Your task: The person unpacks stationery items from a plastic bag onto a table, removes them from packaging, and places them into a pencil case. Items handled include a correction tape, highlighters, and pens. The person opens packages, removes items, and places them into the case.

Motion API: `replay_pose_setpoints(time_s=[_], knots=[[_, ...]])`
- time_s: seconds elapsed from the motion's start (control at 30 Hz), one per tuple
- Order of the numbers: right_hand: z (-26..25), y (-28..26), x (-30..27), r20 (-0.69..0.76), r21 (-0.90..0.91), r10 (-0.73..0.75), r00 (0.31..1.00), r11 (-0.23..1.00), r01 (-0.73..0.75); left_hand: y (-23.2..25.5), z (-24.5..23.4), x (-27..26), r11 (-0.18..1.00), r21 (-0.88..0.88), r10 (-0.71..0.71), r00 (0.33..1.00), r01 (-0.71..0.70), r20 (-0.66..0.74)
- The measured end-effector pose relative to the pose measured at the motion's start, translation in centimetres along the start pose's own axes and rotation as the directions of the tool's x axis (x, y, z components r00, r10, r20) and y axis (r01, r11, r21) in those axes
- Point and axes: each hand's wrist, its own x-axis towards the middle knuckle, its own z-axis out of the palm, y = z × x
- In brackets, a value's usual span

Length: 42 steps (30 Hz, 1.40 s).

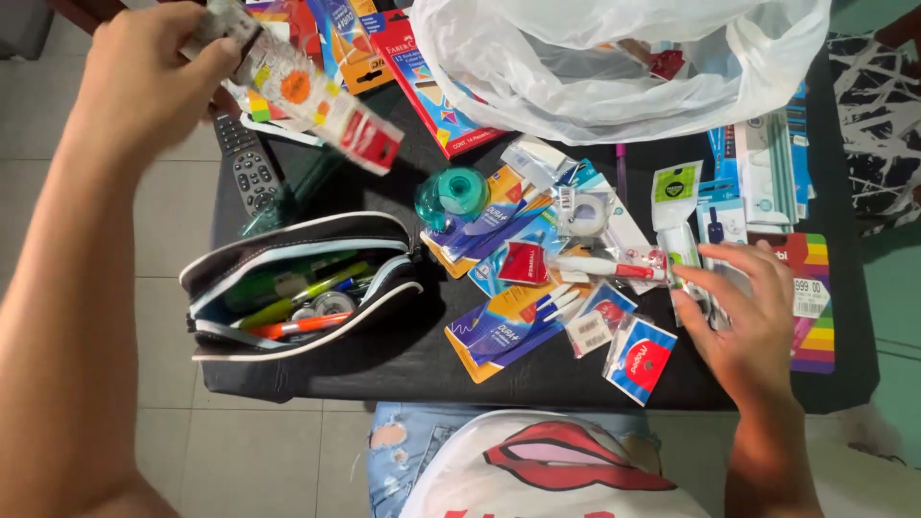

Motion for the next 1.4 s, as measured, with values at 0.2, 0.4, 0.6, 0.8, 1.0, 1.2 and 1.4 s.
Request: replay_pose_setpoints(time_s=[0.2,0.4,0.6,0.8,1.0,1.2,1.4], knots=[[0.0,-0.6,-0.3,-0.009,0.003,0.031,0.999,1.0,-0.031,-5.8,7.5,10.6,0.998,0.056,-0.046,0.981,0.036,0.191],[-0.6,-0.7,-1.4,0.035,-0.028,0.118,0.992,0.993,-0.117,-9.2,13.5,13.9,0.99,0.137,0.01,0.998,-0.017,0.056],[-0.5,-0.2,-2.3,0.032,0.011,0.13,0.991,0.991,-0.13,-12.5,13.8,12.9,0.996,0.039,0.086,0.988,-0.082,-0.124],[-1.1,-0.7,-1.3,-0.03,0.088,0.055,0.998,0.995,-0.053,-4.0,7.0,6.6,0.983,-0.076,0.162,0.982,-0.169,-0.095],[-1.6,-0.6,-3.0,0.003,0.207,0.142,0.99,0.968,-0.139,12.7,0.6,-4.4,0.903,-0.156,0.408,0.912,-0.399,0.029],[-1.8,-1.9,-3.5,0.217,0.427,0.008,0.976,0.899,-0.102,23.3,2.6,-14.4,0.797,-0.34,0.566,0.814,-0.499,0.133],[-1.1,-2.7,-3.3,0.307,0.48,-0.041,0.951,0.869,-0.117,25.8,10.6,-17.7,0.742,-0.565,0.58,0.77,-0.362,0.268]])
